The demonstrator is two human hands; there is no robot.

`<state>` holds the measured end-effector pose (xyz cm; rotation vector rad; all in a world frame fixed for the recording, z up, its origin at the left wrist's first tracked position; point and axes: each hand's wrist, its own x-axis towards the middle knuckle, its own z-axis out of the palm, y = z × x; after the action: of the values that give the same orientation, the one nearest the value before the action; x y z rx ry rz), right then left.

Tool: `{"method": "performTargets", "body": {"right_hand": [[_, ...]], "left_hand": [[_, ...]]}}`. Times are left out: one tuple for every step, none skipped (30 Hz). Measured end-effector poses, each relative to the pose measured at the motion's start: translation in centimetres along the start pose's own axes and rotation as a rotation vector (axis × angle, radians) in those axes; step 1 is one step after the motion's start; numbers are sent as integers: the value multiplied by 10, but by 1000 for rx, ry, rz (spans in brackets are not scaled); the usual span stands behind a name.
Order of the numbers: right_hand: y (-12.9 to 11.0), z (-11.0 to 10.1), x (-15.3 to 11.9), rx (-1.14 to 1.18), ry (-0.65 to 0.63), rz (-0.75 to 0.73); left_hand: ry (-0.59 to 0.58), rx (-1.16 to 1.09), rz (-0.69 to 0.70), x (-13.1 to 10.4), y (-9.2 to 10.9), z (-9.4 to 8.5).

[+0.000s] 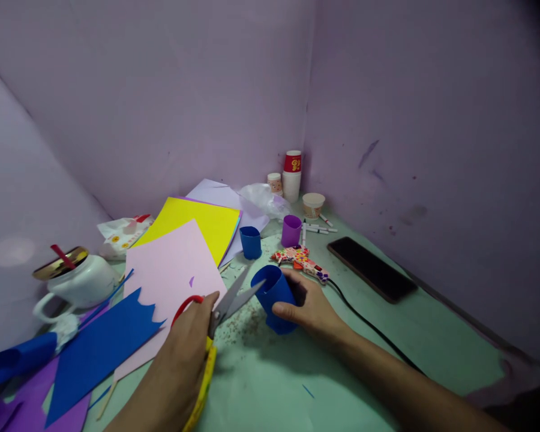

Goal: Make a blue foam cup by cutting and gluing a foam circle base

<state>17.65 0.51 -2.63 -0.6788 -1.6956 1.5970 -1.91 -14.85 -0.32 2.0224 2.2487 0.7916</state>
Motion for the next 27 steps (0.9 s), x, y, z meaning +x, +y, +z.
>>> {"method": "performTargets", "body": {"right_hand": [[0,1,0,-14,9,-8],[0,2,-1,-28,18,-16],[-1,3,-2,-39,24,-23],[-2,4,-2,-50,23,-29],[-3,5,-3,-61,20,-34],[-4,6,-3,-73,20,-38],[-6,7,-4,-89,22,-42],[-8,8,-4,-110,27,-46],[-10,9,-5,-137,34,-50],[-11,10,-5,-166,40,-55],[-12,11,-5,-192,46,-60],[-13,12,-6,-213,47,-66],[-13,13,-6,-230,44,-72],[-12,14,-6,-241,42,-79],[-12,15,-6,-248,46,-87],[-11,16,-6,-255,54,-94],[-10,17,-7,-262,65,-102],[-9,18,-7,-266,79,-110],[-8,18,-7,-267,91,-116],[-7,19,-7,-264,98,-122],[-7,20,-7,-258,99,-126],[-7,20,-7,-251,98,-130],[-6,21,-7,-246,99,-133],[-6,21,-7,-244,103,-134],[-6,21,-7,-243,108,-135],[-5,21,-7,-244,111,-135],[-5,21,-7,-243,113,-133]], "left_hand": [[-5,29,14,-2,4,2],[-6,70,27,-4,9,4],[2,123,38,-5,13,6],[22,184,48,-5,18,8],[42,251,62,-5,21,9],[60,316,79,-5,23,9],[72,373,97,-4,24,9],[72,418,122,-4,23,9],[60,450,153,-3,21,9],[43,476,182,-2,19,9],[26,498,210,-2,16,8],[13,520,235,-2,13,8],[6,540,254,-2,11,8],[5,557,255,-2,10,8],[6,568,245,-2,10,8],[5,573,233,-2,10,9],[0,570,223,-2,11,9],[-4,564,211,-2,12,10],[-7,559,204,-2,13,10],[-10,557,206,-3,13,10],[-12,559,209,-3,14,10],[-12,565,211,-3,15,10],[-13,575,215,-4,15,10],[-12,585,219,-4,15,10],[-10,593,226,-5,15,10],[-6,601,234,-5,15,10],[2,609,241,-5,15,10]]}}
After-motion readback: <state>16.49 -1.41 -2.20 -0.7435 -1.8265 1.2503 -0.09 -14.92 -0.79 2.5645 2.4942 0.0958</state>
